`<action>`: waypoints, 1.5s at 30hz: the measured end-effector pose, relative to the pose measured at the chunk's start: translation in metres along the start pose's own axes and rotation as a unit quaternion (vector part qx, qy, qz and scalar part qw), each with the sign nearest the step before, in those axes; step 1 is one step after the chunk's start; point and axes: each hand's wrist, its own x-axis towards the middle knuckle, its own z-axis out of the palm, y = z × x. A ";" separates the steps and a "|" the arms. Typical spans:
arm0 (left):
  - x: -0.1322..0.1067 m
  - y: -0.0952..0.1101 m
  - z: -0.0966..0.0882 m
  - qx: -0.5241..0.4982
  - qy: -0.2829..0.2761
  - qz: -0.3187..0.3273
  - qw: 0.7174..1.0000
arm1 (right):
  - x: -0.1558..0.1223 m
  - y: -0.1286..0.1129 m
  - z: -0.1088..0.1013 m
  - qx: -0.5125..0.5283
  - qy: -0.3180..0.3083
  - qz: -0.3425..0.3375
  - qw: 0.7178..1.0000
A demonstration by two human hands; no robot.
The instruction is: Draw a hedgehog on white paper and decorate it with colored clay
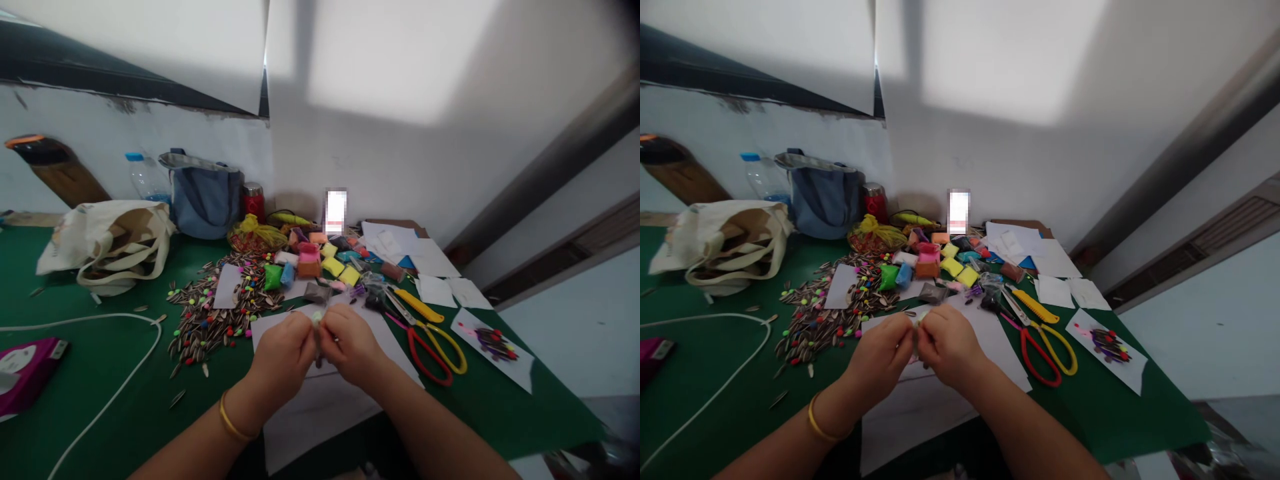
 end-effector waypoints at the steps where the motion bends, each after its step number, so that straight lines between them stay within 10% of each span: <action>1: 0.000 -0.002 0.000 -0.027 -0.005 -0.018 0.999 | 0.000 0.000 -0.001 0.031 -0.007 0.013 0.999; 15: 0.001 -0.001 0.000 -0.157 -0.052 -0.028 0.986 | -0.003 0.001 -0.001 0.106 -0.006 0.030 0.994; 30: -0.004 0.004 0.005 0.005 0.035 0.039 0.999 | -0.001 -0.009 0.002 0.022 0.047 0.011 0.999; 34: -0.002 0.000 0.007 -0.083 0.026 -0.020 0.996 | -0.001 -0.003 0.004 0.092 0.030 0.043 0.994; 45: 0.008 -0.011 0.003 -0.508 -0.066 -0.167 0.843 | 0.000 0.023 -0.006 0.158 -0.045 -0.018 0.986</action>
